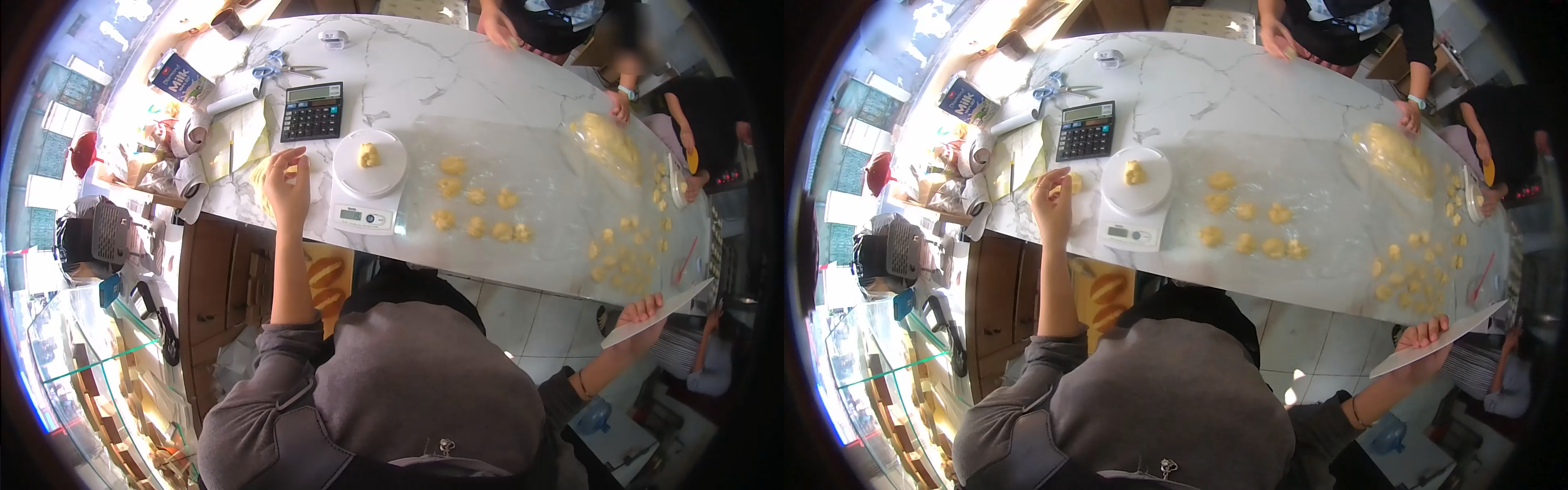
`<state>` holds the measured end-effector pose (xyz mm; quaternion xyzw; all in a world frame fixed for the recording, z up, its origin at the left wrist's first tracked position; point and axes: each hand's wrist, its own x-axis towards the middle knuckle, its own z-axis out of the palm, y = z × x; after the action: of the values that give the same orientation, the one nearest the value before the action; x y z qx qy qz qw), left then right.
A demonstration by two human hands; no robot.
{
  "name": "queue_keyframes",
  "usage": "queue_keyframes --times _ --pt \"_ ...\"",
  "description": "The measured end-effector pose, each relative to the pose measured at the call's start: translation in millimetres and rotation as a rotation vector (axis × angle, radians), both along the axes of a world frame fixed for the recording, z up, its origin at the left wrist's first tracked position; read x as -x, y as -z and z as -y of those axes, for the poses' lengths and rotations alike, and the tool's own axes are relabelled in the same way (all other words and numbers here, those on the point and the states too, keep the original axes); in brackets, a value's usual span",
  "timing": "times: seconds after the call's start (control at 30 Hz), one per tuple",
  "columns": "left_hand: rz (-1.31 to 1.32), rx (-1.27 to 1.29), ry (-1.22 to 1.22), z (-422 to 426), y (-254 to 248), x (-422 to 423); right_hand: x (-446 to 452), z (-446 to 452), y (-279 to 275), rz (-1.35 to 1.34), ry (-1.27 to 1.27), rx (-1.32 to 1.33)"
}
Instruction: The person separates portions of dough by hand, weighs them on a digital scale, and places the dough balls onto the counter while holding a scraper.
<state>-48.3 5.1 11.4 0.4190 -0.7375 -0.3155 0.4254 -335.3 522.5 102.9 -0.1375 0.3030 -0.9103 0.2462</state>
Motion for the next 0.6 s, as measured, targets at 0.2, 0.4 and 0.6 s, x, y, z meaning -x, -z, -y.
queue_keyframes --times 0.2,0.4,0.6 --pt "-0.050 -0.017 -0.055 -13.7 -7.5 -0.2 5.1 -13.7 11.9 -0.005 -0.049 -0.027" --pt "-0.048 0.020 0.076 -31.6 3.7 11.7 0.7 17.1 28.2 0.115 -0.027 -0.269" --pt "0.029 -0.069 0.236 -20.5 20.5 34.6 -1.3 62.3 38.8 0.222 0.013 -0.472"
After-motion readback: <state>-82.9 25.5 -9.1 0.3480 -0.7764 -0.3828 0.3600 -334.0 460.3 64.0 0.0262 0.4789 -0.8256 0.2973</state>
